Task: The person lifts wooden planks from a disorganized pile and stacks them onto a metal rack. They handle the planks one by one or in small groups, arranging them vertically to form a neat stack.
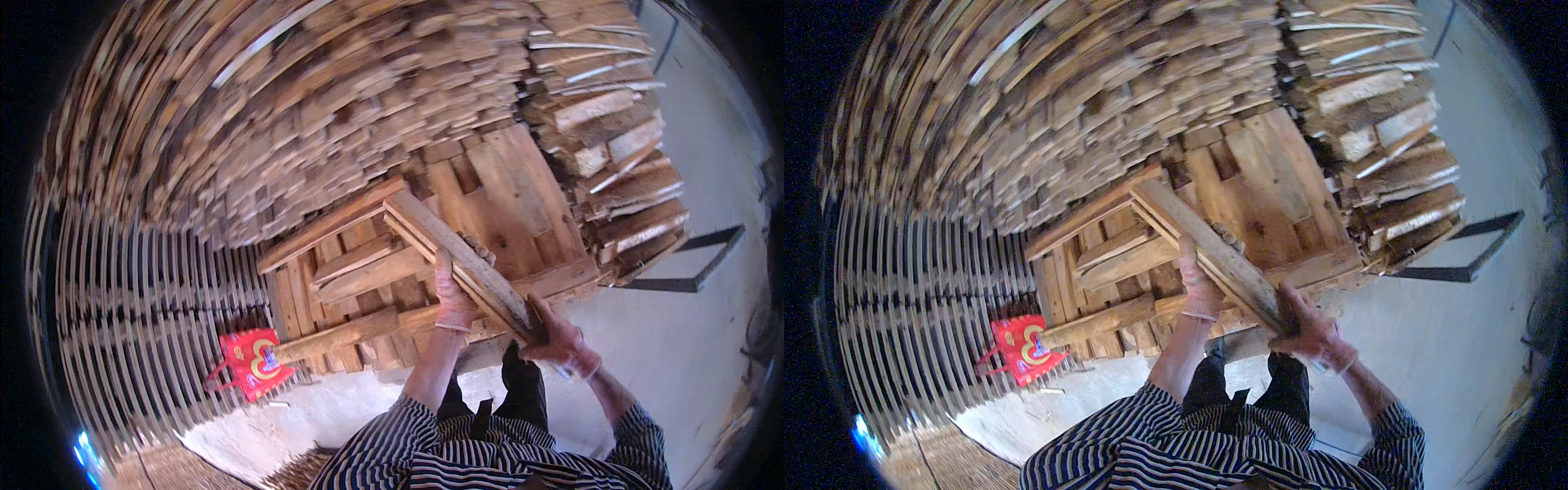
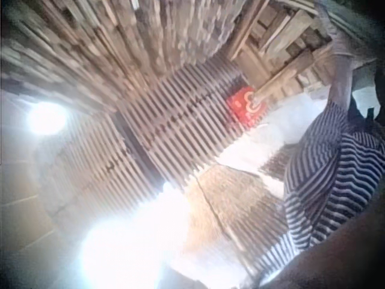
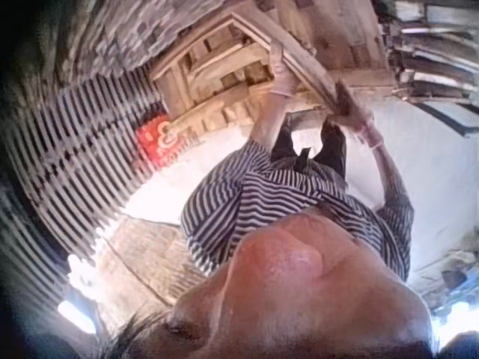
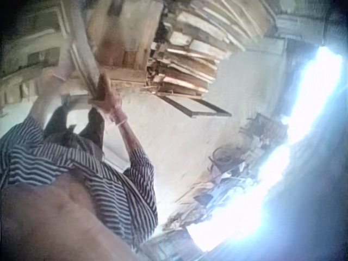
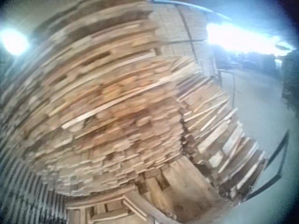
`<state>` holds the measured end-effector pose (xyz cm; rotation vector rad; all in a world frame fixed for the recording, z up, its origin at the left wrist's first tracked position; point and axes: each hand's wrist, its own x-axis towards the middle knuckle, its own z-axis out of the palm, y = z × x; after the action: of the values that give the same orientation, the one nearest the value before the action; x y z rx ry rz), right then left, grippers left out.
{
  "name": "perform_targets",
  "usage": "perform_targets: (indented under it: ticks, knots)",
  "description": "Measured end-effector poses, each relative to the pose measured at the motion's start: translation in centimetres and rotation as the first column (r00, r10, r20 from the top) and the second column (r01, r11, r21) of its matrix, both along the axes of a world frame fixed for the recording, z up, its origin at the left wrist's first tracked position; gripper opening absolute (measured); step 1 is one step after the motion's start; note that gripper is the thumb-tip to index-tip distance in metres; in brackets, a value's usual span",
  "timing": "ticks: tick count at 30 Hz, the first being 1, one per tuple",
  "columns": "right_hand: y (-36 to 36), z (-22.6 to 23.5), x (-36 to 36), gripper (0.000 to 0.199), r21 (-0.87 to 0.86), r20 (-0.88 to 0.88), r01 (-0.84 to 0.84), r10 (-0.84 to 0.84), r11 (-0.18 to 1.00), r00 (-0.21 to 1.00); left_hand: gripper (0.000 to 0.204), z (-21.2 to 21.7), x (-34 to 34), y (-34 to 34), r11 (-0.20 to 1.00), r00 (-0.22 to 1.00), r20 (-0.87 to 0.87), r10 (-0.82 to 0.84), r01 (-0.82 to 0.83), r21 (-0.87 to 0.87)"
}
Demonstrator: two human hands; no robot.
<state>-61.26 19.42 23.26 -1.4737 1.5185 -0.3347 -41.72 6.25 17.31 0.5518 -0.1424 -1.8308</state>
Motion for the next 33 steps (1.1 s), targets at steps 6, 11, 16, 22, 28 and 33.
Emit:
perform_targets:
  ticks: [6, 11, 16, 22, 28, 33]
  knots:
    - [-12.8, 1.1, 8.6, 0.113, -0.085, -0.175, -0.150, 0.133, 0.985, 0.975, 0.068, 0.3, 4.3, -1.2, 0.987, 0.984, -0.098, 0.151, -0.146, 0.063]
    - [-19.7, 0.5, 8.8, 0.102, -0.160, -0.221, -0.234, 0.196, 0.959, 0.955, 0.096, 0.0, 15.4, -3.5, 0.998, 0.770, 0.636, -0.049, 0.013, 0.061]
    - [-27.6, -5.8, 8.7, 0.090, -0.137, -0.567, -0.409, 0.267, 0.902, 0.779, 0.097, -4.3, 32.0, -8.9, 0.942, 0.219, 0.916, 0.336, -0.071, -0.328]
    - [-32.7, -13.3, 7.8, 0.077, -0.190, -0.734, -0.496, 0.213, 0.847, 0.645, 0.111, -9.6, 44.6, -19.5, 0.892, -0.930, 0.277, 0.240, 0.324, 0.315]
    - [-35.5, -15.5, 6.2, 0.055, -0.313, -0.693, -0.432, 0.108, 0.846, 0.713, 0.105, -12.9, 49.1, -25.4, 0.741, -0.849, 0.286, 0.445, 0.528, 0.415]
    - [-36.4, -16.0, 6.5, 0.046, -0.245, -0.809, -0.512, 0.118, 0.823, 0.576, 0.097, -12.1, 47.3, -24.5, 0.779, -0.874, 0.187, 0.449, 0.486, 0.397]
